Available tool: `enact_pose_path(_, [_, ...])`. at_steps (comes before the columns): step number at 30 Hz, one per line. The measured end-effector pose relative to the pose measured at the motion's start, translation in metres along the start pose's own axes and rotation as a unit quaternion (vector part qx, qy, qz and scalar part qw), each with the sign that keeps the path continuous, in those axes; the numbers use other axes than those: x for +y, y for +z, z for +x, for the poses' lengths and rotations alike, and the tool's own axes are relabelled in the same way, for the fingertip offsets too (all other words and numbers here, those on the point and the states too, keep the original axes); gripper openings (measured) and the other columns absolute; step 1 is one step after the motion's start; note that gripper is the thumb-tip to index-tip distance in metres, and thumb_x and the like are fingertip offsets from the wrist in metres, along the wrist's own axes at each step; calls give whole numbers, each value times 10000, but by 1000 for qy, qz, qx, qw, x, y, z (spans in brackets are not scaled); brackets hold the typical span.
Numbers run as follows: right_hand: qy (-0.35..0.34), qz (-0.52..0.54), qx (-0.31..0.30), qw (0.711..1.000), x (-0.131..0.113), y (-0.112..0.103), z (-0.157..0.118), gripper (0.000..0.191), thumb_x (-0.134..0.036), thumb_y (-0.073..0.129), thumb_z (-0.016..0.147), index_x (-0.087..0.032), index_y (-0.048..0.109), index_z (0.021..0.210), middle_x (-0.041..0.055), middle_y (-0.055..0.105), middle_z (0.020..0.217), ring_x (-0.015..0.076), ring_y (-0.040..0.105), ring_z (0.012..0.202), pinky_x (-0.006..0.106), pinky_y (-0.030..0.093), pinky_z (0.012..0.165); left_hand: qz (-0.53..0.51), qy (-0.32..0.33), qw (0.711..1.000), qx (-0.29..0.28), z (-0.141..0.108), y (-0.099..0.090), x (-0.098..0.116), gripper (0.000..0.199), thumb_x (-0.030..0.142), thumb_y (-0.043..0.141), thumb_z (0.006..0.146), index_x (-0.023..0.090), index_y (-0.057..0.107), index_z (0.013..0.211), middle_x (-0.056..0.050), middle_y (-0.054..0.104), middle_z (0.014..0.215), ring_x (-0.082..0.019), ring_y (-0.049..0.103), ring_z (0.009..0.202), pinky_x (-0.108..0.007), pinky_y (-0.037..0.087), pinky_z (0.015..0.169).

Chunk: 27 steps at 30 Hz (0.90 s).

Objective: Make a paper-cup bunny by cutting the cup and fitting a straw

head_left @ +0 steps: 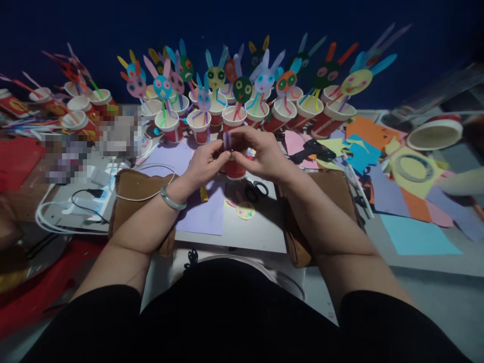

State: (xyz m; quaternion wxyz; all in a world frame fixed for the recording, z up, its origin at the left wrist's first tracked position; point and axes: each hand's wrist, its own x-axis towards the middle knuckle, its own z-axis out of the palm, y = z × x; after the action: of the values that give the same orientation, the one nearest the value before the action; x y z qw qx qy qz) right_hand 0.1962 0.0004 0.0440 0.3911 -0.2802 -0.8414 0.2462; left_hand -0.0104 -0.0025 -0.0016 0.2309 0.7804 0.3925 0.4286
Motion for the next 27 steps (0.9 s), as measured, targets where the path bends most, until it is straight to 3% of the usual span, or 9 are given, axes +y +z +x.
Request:
enact_pose_path(6, [-40, -61, 30, 997, 5, 8, -1, 427, -295, 618, 939, -190, 651, 1351, 133, 759, 1220, 250, 731, 1059, 401, 597, 957, -34, -1, 998, 50, 0, 3, 4, 415, 563, 536, 1020, 185, 707, 1016, -67, 764, 958, -202, 701, 930, -351, 557, 887])
enact_pose_path(10, [-56, -79, 38, 995, 11, 12, 0, 435, -363, 631, 968, -243, 635, 1386, 146, 723, 1304, 314, 690, 1205, 525, 563, 1090, -38, 12, 997, 69, -1, 4, 6, 491, 644, 489, 1039, 197, 687, 1078, -75, 769, 1027, -190, 708, 942, -340, 566, 873])
enact_pose_path(13, [-52, -84, 61, 993, 21, 12, 0, 605, -483, 698, 941, -279, 561, 1493, 172, 624, 1483, 388, 570, 1414, 645, 444, 1231, -15, 26, 994, 107, -2, 3, 10, 480, 649, 481, 1049, 203, 649, 990, -49, 714, 902, -171, 662, 815, -327, 542, 769])
enact_pose_path(16, [-20, -71, 72, 995, 36, 12, -2, 876, -573, 773, 869, -258, 423, 1608, 202, 509, 1619, 415, 482, 1515, 648, 401, 1266, 9, 61, 988, 138, -4, 0, 15, 415, 583, 480, 1067, 210, 627, 959, -53, 699, 894, -181, 669, 834, -343, 542, 792])
enact_pose_path(19, [16, -44, 38, 998, 48, 13, -3, 1016, -617, 819, 802, -214, 378, 1624, 224, 517, 1611, 428, 507, 1497, 633, 412, 1251, 28, 105, 983, 148, -5, -3, 21, 357, 528, 475, 1074, 216, 625, 987, -66, 721, 950, -192, 698, 909, -363, 553, 862])
enact_pose_path(22, [32, -21, 18, 999, 51, 16, -4, 938, -610, 802, 809, -181, 454, 1566, 216, 615, 1497, 416, 592, 1399, 613, 464, 1205, 49, 123, 982, 134, -5, -5, 23, 332, 524, 522, 1057, 218, 615, 966, -54, 711, 920, -184, 681, 871, -356, 541, 827])
enact_pose_path(27, [21, -29, 51, 998, 48, 17, -3, 827, -627, 795, 825, -199, 533, 1483, 198, 666, 1413, 389, 645, 1302, 581, 523, 1145, 36, 111, 986, 119, -4, -6, 25, 339, 525, 574, 1044, 217, 592, 905, -31, 680, 855, -158, 658, 802, -329, 529, 757])
